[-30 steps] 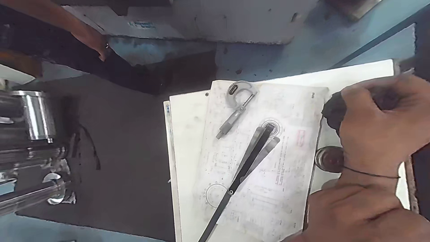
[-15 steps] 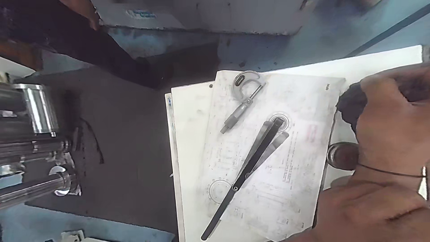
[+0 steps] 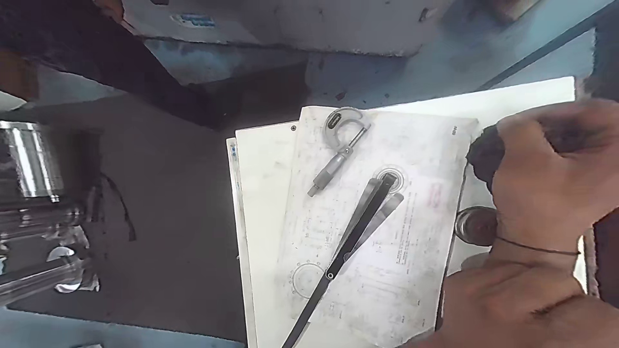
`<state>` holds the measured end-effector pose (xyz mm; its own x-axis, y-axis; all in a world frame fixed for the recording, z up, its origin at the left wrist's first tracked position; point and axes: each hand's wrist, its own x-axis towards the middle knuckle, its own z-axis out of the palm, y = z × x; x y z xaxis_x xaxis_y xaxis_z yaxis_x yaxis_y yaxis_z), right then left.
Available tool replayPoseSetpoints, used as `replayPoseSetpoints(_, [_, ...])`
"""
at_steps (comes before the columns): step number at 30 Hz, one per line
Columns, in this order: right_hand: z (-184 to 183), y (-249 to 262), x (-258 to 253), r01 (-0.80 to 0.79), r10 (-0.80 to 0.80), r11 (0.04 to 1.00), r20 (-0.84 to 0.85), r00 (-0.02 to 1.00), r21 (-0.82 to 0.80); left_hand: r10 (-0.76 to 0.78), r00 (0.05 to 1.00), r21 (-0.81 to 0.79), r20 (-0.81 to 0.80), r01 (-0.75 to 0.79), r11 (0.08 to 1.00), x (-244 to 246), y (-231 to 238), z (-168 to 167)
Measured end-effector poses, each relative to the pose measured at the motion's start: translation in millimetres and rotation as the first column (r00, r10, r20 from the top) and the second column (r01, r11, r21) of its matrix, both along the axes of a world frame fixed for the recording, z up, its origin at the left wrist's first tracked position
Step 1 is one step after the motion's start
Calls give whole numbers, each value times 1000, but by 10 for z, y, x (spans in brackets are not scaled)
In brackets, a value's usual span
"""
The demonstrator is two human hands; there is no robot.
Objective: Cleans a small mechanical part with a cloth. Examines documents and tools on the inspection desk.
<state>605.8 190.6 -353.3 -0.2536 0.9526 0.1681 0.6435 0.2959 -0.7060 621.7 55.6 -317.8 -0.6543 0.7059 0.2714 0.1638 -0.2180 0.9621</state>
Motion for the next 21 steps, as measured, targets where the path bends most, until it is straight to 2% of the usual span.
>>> replayPoseSetpoints(4, [-8,6,-1,-11,12,1000,-24,1000,14,-5,1000,-6,9,5,1000,9,0,0])
replayPoseSetpoints(11, [51,-14,-50,30,-30,1000,-24,999,-4,4,998,33,-64,-1,999,66,1,-123])
replayPoseSetpoints(21, [87,-35,-56,58,-58,998,27,998,-8,4,996,17,-94,-3,1000,90,-17,-131])
